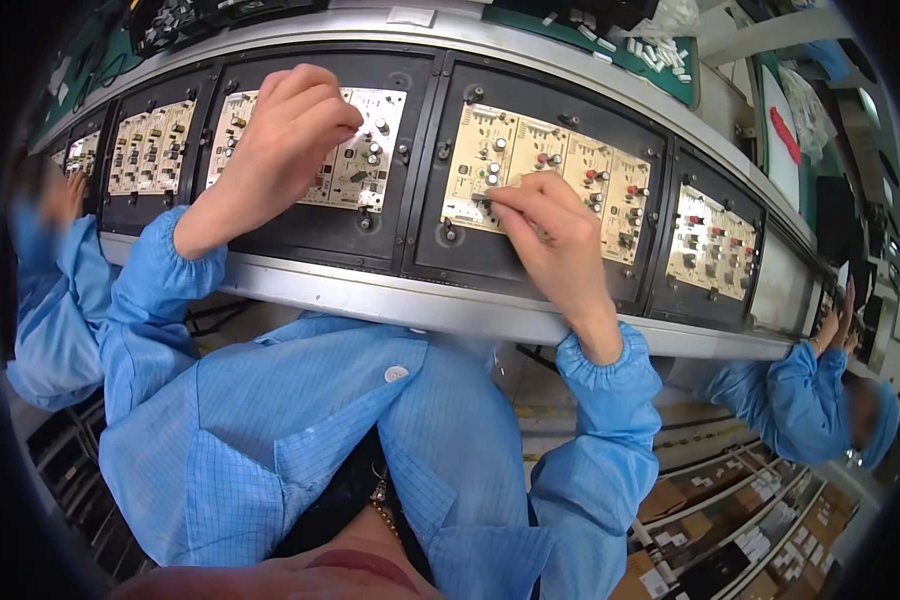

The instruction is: Manually placing electronic components into designated positions on printed circuit boards on an industrial assembly line.

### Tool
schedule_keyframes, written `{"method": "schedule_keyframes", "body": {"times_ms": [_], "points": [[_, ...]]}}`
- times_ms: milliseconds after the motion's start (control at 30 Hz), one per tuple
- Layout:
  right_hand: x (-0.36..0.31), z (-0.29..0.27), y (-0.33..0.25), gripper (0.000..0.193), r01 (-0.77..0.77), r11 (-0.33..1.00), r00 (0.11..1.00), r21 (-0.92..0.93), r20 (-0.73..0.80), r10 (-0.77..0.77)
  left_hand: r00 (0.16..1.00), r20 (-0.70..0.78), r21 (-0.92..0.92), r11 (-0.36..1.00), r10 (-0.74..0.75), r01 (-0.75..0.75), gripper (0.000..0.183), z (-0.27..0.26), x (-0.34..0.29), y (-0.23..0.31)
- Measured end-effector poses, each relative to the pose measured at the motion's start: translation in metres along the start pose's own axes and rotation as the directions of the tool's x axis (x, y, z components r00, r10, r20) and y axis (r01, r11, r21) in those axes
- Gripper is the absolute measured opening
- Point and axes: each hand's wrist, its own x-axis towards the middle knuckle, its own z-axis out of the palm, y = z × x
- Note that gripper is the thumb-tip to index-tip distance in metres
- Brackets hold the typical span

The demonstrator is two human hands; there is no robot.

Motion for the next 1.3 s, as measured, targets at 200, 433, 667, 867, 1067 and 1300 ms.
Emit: {"method": "schedule_keyframes", "body": {"times_ms": [200,433,667,867,1067,1300], "points": [[-0.008,0.008,-0.004,0.018,0.185,0.935,0.982,-0.302,0.021,-0.187,0.998,0.001,-0.192,0.979,-0.066,0.065,0.014,0.013,-0.001,0.010],[-0.008,0.016,-0.006,0.016,0.207,0.910,0.978,-0.358,0.049,-0.203,0.992,0.121,-0.398,0.914,-0.040,0.086,0.016,0.031,-0.014,0.024],[0.001,0.015,-0.008,0.018,0.188,0.906,0.982,-0.379,0.067,-0.176,0.986,0.168,-0.385,0.919,-0.026,0.089,0.015,0.031,-0.013,0.021],[0.009,-0.001,0.003,0.020,0.279,0.847,0.957,-0.453,0.199,-0.209,0.960,0.240,-0.483,0.876,0.142,-0.009,0.014,0.045,0.000,0.038],[-0.001,-0.011,0.008,0.021,0.216,0.905,0.976,-0.366,0.063,-0.207,0.851,0.388,-0.450,0.878,0.355,-0.161,0.010,0.054,0.002,0.063],[-0.062,-0.055,0.030,0.021,-0.136,0.918,0.900,-0.373,-0.434,-0.043,0.842,0.413,-0.446,0.883,0.348,-0.147,0.010,0.049,0.003,0.072]]}}
